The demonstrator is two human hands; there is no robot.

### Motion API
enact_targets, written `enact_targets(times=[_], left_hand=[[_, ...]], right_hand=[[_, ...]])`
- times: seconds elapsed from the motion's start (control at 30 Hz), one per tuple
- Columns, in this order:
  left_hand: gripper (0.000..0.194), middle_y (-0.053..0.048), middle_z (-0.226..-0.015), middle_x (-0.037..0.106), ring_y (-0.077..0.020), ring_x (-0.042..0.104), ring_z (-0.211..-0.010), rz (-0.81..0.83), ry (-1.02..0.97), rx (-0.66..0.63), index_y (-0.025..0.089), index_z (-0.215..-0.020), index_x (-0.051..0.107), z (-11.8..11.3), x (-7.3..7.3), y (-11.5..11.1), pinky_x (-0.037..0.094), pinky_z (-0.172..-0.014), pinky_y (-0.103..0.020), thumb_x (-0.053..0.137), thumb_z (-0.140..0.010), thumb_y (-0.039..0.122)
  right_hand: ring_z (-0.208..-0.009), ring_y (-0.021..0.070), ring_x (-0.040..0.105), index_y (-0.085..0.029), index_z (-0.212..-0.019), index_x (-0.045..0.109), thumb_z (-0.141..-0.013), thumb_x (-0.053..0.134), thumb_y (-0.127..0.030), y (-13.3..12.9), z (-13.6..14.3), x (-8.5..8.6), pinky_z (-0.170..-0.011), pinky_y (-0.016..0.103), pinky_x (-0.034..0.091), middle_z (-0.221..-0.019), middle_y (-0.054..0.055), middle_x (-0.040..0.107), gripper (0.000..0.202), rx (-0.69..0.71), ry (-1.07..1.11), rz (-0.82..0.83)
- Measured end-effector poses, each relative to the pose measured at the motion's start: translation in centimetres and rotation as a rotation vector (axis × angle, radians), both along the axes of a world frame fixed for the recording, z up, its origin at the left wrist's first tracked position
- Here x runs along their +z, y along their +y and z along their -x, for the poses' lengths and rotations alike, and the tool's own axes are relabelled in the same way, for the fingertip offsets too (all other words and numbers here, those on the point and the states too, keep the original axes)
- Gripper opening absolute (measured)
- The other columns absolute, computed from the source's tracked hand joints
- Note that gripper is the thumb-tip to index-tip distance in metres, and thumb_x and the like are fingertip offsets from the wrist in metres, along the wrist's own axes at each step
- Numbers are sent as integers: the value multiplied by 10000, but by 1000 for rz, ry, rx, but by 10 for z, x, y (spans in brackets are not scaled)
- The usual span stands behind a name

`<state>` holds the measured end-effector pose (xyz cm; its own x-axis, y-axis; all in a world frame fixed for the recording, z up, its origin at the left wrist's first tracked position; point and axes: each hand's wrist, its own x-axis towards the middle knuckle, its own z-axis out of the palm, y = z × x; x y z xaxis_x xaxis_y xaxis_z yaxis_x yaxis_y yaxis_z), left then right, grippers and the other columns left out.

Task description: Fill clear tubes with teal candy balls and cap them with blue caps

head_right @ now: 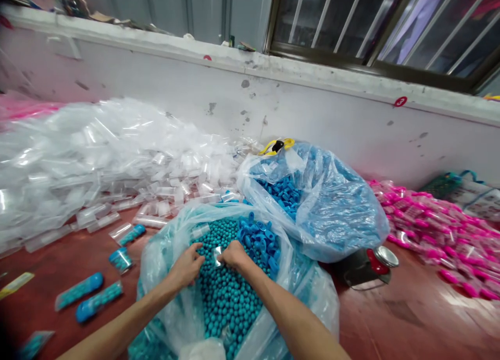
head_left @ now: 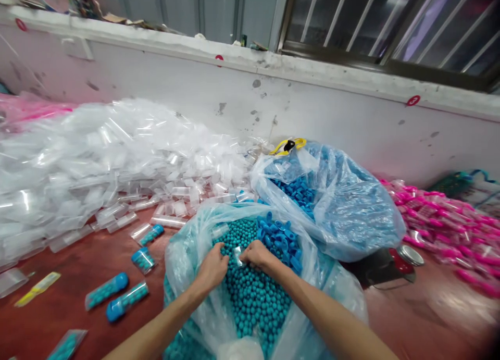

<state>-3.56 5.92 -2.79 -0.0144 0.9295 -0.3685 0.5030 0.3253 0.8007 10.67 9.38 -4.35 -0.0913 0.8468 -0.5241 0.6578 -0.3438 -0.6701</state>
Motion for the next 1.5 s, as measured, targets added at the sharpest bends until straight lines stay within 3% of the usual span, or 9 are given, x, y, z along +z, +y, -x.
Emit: enact_targets(times=[0.23, 0.43, 0.67, 0.77, 0.9, 1.0, 1.1, 1.33, 1.5], left_hand=[[521, 59, -450, 490, -124, 452, -342, 69, -80, 34, 100, -1199, 419, -7, -1, 19, 327, -380, -217, 488, -701, 237], [230, 48, -547, 516, -92, 495, -433, 81, -315, -43, 163, -905, 516, -16, 0, 7, 349, -409, -183, 492, -706, 276], [315, 53, -579, 506, -70, 502, -417, 207, -599, -169, 169, -851, 442, -26, 4, -17, 365, -398, -175, 492, -686, 434], [328, 63, -548, 484, -64, 494, -392, 263, -632, -194, 166, -760, 432, -25, -3, -26, 348, -366, -163, 539, -641, 453], [348, 72, -540, 490, -50, 460, -352, 225, -568, -300, 175, -746, 423, -22, -14, -32, 288, -307, -146, 574, -620, 462], [380, 67, -530, 513, -49, 447, -340, 225, -611, -291, 179, -795, 412, -21, -17, -32, 277, -307, -144, 575, -636, 482], [368, 46, -568, 545, -70, 506, -389, 266, -757, -259, 183, -825, 395, -18, -14, -31, 318, -343, -151, 559, -680, 479], [267, -16, -709, 609, -116, 600, -531, 362, -1009, -300, 180, -890, 408, -8, -9, -32, 385, -424, -176, 555, -738, 344], [373, -28, -715, 621, -121, 593, -514, 422, -1130, -391, 194, -1054, 394, -6, -9, -31, 392, -433, -191, 557, -740, 310]], right_hand=[[-303, 45, 399, -203, -720, 385, -677, 484, -221, -6, 15, -4, -289, 138, 276, -477, -117, 415, 110, -152, 313, -116], [-294, 51, 421, -198, -872, 411, -659, 509, -269, -25, -6, 5, -263, 153, 290, -555, -113, 453, 245, -118, 473, -143], [-322, 61, 457, -203, -1055, 452, -698, 493, -226, -50, -28, 12, -281, 165, 312, -628, -81, 486, 360, 34, 523, -141], [-345, 61, 458, -201, -992, 511, -733, 456, -199, -65, -39, 17, -322, 165, 321, -605, -72, 500, 265, 141, 391, -165], [-511, 103, 554, -184, -711, 571, -772, 462, -207, -71, -57, 34, -488, 186, 385, -571, -38, 553, 126, 346, -7, -321], [-776, 179, 606, -189, -794, 580, -802, 475, -247, -60, -63, 46, -641, 238, 401, -785, 30, 646, 121, 345, -449, -476], [-838, 241, 609, -144, -928, 558, -819, 452, -227, -46, -60, 46, -663, 293, 404, -923, 130, 641, 173, 318, -749, -459], [-850, 204, 613, -186, -1088, 470, -847, 381, -234, -45, -58, 30, -657, 268, 406, -896, 75, 654, 262, 377, -747, -420], [-844, 204, 609, -199, -953, 543, -831, 425, -262, -50, -61, 33, -649, 265, 401, -942, 78, 623, 181, 431, -769, -411]])
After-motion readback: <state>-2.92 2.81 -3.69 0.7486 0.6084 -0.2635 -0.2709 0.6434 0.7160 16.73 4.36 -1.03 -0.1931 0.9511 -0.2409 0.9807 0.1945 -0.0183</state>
